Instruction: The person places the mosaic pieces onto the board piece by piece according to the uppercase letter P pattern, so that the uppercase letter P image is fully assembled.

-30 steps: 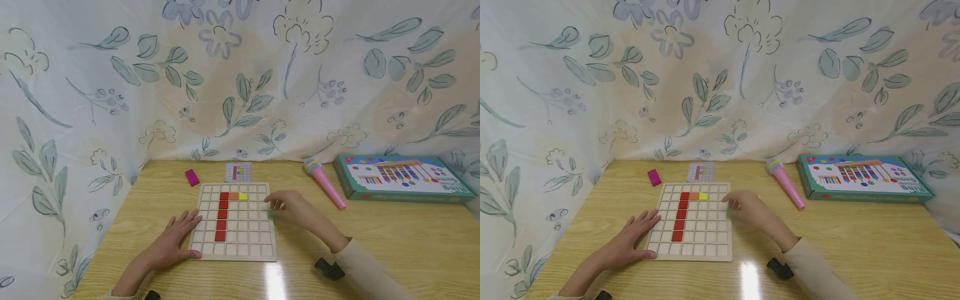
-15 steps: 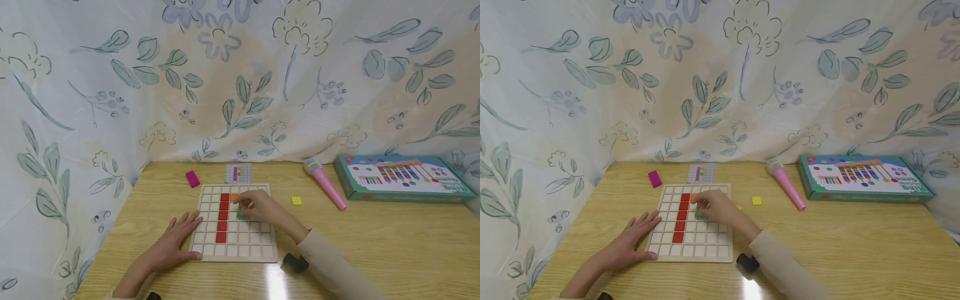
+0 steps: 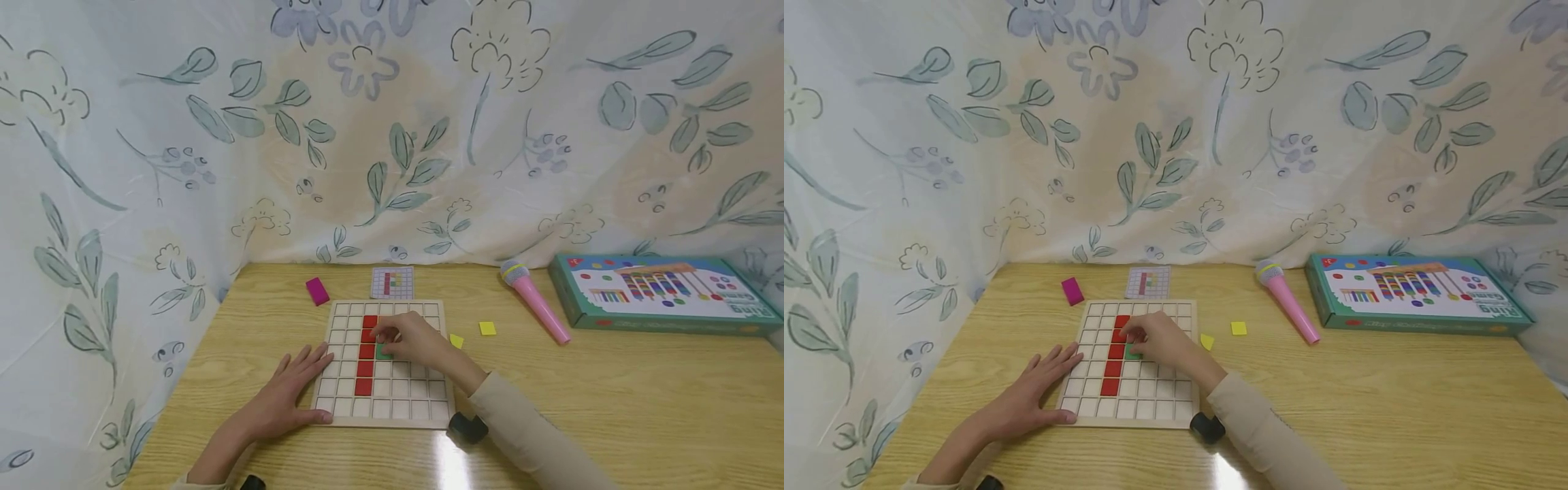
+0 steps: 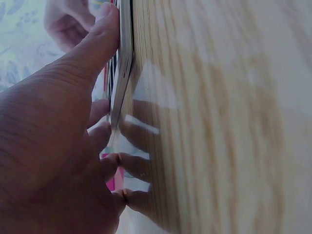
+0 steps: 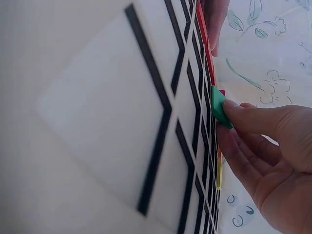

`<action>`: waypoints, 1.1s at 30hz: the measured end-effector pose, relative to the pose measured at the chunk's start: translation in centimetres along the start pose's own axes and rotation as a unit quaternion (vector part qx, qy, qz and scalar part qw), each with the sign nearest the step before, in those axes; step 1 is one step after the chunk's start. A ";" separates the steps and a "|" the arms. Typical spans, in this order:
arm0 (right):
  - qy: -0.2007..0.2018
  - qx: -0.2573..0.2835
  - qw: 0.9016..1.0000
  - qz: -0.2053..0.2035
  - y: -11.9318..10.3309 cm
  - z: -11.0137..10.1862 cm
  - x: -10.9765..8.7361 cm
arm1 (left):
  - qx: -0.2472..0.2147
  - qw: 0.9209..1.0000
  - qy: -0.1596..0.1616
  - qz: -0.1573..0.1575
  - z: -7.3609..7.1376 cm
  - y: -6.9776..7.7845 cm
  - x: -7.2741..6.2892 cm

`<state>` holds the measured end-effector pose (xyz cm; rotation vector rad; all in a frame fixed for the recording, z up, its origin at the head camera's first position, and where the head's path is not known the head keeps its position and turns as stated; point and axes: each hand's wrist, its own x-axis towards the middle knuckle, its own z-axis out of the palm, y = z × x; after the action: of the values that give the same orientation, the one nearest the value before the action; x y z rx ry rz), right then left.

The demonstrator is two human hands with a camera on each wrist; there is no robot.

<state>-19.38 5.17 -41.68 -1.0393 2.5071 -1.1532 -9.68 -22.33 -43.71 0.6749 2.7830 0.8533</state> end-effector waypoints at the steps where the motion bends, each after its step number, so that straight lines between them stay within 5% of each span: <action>1: 0.001 -0.001 1.000 0.001 0.0 0.0 0.0 | 0.000 1.000 0.000 0.000 0.0 0.0 0.0; 16: -0.003 -0.015 1.000 0.026 -0.3 -1.1 -0.9 | -0.001 1.000 -0.004 -0.002 0.0 0.2 0.1; 26: 0.066 -0.065 0.994 0.066 1.5 -5.2 -4.9 | 0.003 1.000 -0.004 -0.003 0.1 0.1 0.0; 33: 0.088 -0.118 0.983 0.112 3.8 -5.8 -7.3 | 0.006 1.000 -0.003 -0.005 0.1 0.0 0.0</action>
<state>-18.48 15.23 -41.28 -0.7026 2.8656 -0.9373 -9.60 -22.27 -43.76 0.6643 2.7858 0.8308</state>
